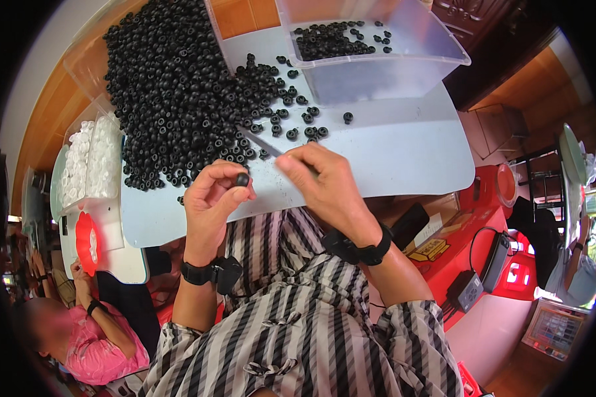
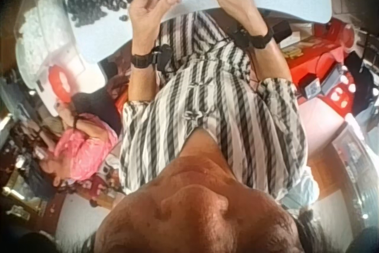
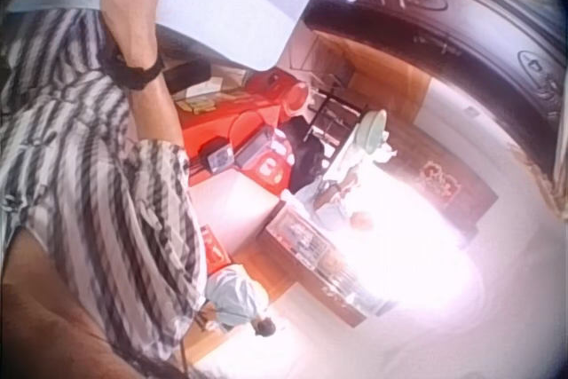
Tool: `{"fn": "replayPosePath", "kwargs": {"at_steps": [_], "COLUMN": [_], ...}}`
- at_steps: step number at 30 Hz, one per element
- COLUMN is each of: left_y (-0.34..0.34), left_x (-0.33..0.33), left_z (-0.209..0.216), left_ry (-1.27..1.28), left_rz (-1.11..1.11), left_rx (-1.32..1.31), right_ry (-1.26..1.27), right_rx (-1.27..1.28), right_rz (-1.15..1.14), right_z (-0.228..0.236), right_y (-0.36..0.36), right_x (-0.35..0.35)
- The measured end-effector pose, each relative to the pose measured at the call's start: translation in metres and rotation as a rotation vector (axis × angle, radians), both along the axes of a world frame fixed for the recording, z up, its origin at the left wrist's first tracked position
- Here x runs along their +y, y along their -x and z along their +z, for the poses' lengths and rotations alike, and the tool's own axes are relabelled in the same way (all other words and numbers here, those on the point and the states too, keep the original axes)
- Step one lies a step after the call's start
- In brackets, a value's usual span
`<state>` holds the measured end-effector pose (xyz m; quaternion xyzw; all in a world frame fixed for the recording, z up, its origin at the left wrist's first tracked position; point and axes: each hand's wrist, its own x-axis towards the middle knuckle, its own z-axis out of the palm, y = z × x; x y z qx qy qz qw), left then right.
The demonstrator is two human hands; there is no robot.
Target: Prepare and trim small black shoe or apparel components on a work table.
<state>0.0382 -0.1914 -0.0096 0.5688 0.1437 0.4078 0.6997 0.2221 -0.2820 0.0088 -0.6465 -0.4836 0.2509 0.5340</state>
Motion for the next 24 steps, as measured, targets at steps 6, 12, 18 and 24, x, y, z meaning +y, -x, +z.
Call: {"fn": "replayPosePath", "kwargs": {"at_steps": [6,12,18,24], "left_y": [-0.006,-0.006,-0.035,-0.097], "left_x": [-0.004,-0.004,0.022,0.068], "left_z": [0.003,0.005,0.055,0.103], "left_ry": [0.027,-0.014,-0.099,-0.385], "left_rz": [-0.022,-0.062,-0.046,0.096], "left_rx": [0.027,0.063,0.279,0.174], "right_ry": [0.12,0.154,0.101,-0.045], "right_rx": [0.328,0.393,0.685,0.798], "right_rz": [0.163,0.156,-0.016,-0.067], "right_z": [0.017,0.018,0.01,-0.007], "right_y": [0.02,0.016,-0.002,-0.019], "right_x": [0.0,-0.008,-0.015,-0.025]}}
